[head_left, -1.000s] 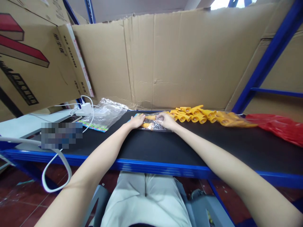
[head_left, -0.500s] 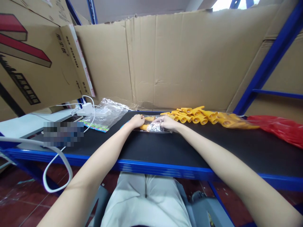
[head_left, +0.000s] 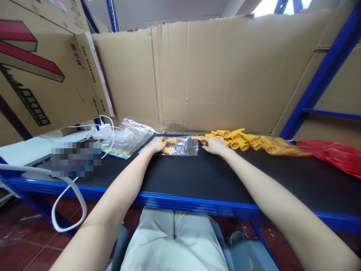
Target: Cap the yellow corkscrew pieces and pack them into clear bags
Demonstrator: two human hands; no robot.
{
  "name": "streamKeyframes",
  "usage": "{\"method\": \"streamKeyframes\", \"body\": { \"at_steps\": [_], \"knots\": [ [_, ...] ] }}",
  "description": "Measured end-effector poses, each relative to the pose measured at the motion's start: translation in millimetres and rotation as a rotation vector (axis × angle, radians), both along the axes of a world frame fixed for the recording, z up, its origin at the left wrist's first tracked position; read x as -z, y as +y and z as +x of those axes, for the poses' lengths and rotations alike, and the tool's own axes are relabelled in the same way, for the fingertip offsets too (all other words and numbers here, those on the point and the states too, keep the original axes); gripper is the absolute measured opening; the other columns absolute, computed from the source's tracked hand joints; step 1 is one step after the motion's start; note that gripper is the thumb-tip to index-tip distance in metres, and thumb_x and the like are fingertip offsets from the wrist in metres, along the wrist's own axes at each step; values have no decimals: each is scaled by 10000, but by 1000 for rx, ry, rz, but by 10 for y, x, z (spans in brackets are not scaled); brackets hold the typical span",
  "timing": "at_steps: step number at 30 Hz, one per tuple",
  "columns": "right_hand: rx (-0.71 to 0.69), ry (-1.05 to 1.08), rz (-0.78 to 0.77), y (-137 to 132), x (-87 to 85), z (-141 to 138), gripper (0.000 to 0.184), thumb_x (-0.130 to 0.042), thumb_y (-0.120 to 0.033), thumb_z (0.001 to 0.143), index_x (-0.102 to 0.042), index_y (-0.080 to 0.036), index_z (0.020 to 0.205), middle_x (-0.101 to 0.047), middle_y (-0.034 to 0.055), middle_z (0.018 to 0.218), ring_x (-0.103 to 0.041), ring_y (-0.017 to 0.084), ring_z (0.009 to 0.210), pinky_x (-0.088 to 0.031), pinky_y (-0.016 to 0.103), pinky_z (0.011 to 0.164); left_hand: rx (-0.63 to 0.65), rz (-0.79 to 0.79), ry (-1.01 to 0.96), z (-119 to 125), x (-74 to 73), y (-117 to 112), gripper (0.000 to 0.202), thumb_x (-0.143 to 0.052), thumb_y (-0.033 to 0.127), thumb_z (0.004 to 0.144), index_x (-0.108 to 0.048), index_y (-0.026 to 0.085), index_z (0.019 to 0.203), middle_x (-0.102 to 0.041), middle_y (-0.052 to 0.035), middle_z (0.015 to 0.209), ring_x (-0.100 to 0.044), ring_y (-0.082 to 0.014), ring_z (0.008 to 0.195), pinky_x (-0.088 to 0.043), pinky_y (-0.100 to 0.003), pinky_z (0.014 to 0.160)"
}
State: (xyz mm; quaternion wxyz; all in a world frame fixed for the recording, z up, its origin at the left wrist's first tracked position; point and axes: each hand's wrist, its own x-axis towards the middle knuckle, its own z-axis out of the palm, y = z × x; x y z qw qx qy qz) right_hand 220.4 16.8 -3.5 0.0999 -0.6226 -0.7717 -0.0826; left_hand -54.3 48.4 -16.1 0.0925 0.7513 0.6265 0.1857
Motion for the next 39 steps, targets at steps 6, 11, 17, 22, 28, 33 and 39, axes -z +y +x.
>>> {"method": "streamKeyframes", "body": {
  "at_steps": [6, 11, 17, 22, 28, 33, 39],
  "knots": [
    [54, 416, 250, 39, -105, -10, 345, -522, -348, 729, -523, -174, 1027, -636, 88, 941, -566, 243, 909, -374, 384, 810, 35, 11, 20, -24, -4, -8, 301, -347, 263, 812, -579, 152, 967, -624, -80, 1039, -569, -194, 928, -413, -264, 770],
    [-86, 823, 403, 56, -207, 7, 394, -525, -433, 737, -508, -146, 1006, -601, 107, 993, -567, 185, 879, -426, 296, 757, 53, 22, 6, -35, 21, 10, 318, -334, 269, 816, -582, 153, 978, -619, -77, 1055, -559, -191, 952, -410, -266, 799],
    [-354, 677, 87, -102, -273, -68, 442, -553, -421, 738, -566, -165, 1098, -628, 55, 964, -579, 149, 727, -444, 273, 693, 57, 20, 6, -33, 10, -1, 330, -328, 278, 823, -579, 148, 993, -616, -81, 1064, -560, -192, 959, -414, -267, 803],
    [-420, 305, -135, -208, -223, -168, 251, -572, -328, 743, -678, -187, 922, -655, 29, 838, -588, 167, 752, -431, 254, 728, 69, 8, 39, -12, -14, -28, 345, -324, 275, 822, -569, 141, 1023, -597, -93, 1110, -555, -202, 991, -410, -270, 822],
    [-347, 260, -10, -154, -206, -182, 357, -502, -122, 740, -615, -171, 1075, -651, 56, 977, -594, 161, 837, -429, 240, 756, 63, 0, 47, -5, -1, -14, 367, -316, 291, 828, -556, 141, 1061, -578, -96, 1154, -538, -205, 1034, -395, -280, 871],
    [-196, 110, -120, -153, -271, -54, 164, -595, -312, 697, -657, -169, 746, -657, 52, 754, -581, 154, 647, -409, 236, 575, 66, 5, 49, -7, -3, -23, 400, -308, 283, 828, -545, 131, 1111, -560, -96, 1192, -522, -200, 1072, -374, -271, 913],
    [-192, 82, -230, -175, -231, -60, 58, -596, -232, 625, -613, -179, 641, -620, 10, 642, -543, 123, 570, -359, 213, 506, 133, 18, 79, 9, -10, -10, 475, -262, 255, 845, -427, 163, 1281, -396, -38, 1361, -349, -147, 1250, -231, -235, 1031]
  ]
}}
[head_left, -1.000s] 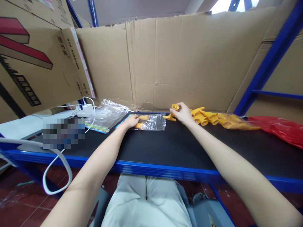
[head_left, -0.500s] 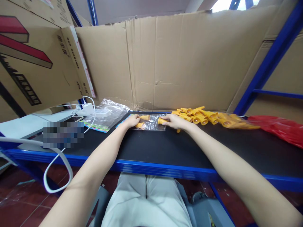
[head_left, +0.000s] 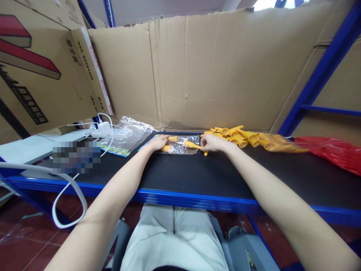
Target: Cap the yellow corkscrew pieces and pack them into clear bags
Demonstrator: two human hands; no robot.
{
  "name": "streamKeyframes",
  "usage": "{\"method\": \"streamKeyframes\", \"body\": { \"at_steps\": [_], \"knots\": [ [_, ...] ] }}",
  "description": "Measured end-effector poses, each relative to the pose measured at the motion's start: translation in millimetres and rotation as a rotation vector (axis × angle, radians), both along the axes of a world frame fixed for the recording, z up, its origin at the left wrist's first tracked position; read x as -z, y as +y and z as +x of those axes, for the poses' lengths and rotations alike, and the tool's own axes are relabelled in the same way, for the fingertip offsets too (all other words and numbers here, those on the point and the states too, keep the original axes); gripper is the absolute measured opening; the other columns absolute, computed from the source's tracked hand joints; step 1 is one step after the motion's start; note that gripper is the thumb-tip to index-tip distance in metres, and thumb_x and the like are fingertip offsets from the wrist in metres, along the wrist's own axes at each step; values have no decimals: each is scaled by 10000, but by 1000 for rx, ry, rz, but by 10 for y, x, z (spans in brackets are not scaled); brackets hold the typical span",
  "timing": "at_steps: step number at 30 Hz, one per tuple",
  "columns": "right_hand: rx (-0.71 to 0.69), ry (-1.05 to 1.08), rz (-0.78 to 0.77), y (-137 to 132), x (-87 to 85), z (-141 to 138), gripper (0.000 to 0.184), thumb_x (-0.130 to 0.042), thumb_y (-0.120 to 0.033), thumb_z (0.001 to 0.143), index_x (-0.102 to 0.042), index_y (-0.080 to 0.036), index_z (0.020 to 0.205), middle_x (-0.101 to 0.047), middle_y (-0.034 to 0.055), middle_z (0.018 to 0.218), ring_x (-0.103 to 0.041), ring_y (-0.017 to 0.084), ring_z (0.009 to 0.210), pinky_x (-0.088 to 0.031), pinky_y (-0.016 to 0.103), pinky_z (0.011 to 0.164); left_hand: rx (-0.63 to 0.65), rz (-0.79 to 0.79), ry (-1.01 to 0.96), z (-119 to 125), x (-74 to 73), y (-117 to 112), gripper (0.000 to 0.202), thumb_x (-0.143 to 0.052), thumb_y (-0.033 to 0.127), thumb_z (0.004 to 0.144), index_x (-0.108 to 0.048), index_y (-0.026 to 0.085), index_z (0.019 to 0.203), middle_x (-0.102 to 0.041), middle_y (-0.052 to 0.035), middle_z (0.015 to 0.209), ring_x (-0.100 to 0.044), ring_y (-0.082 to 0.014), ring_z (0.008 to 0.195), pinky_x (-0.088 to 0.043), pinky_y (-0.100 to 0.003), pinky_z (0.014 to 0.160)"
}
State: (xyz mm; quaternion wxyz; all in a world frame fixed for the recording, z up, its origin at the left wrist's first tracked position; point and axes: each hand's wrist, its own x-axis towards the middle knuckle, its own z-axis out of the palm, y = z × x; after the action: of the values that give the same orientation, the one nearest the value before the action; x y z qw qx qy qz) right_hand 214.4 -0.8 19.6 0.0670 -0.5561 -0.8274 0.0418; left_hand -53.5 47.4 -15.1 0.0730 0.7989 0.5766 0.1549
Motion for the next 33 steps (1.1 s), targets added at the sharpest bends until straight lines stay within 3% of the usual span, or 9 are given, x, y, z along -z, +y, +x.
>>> {"method": "streamKeyframes", "body": {
  "at_steps": [7, 14, 17, 23, 28, 33],
  "knots": [
    [38, 12, 100, -4, -7, -70, 134, -587, -255, 583, -587, -179, 692, -595, 0, 622, -505, 115, 542, -294, 211, 450, 58, -39, 96, 60, 6, -10, 492, -215, 280, 873, -359, 176, 1332, -324, -31, 1401, -225, -181, 1311, -165, -300, 1062],
    [120, -9, 189, -30, -36, -118, 206, -585, -258, 594, -619, -198, 789, -644, 36, 770, -566, 162, 672, -349, 230, 530, 39, -58, 90, 101, -18, -71, 466, -214, 340, 874, -402, 248, 1291, -345, -20, 1393, -219, -229, 1307, -210, -432, 1030],
    [153, -17, 172, -81, -63, -155, 178, -571, -237, 602, -632, -202, 766, -649, 46, 779, -577, 176, 696, -355, 235, 531, 54, -36, 71, 99, -29, -80, 446, -229, 336, 866, -455, 252, 1241, -417, -12, 1346, -286, -207, 1270, -240, -395, 1022],
    [136, -58, 193, -182, -89, -240, 162, -544, -210, 624, -629, -184, 760, -643, 77, 790, -584, 202, 708, -358, 255, 543, 165, 12, 106, 96, -47, -79, 452, -206, 287, 867, -528, 156, 1156, -508, -49, 1250, -397, -177, 1165, -258, -285, 1007],
    [121, -91, 233, -189, -53, -290, 182, -544, -230, 648, -636, -193, 801, -642, 81, 802, -587, 227, 765, -378, 270, 591, 170, -12, 118, 124, -57, -103, 462, -193, 279, 874, -512, 151, 1183, -470, -37, 1298, -337, -174, 1229, -215, -274, 1031],
    [106, 8, 285, -134, 61, -325, 205, -527, -199, 668, -638, -190, 840, -646, 79, 847, -583, 219, 791, -391, 274, 640, 168, -33, 60, 180, -35, -128, 477, -196, 290, 871, -457, 154, 1246, -420, -38, 1344, -318, -175, 1259, -209, -289, 1044]
  ]
}}
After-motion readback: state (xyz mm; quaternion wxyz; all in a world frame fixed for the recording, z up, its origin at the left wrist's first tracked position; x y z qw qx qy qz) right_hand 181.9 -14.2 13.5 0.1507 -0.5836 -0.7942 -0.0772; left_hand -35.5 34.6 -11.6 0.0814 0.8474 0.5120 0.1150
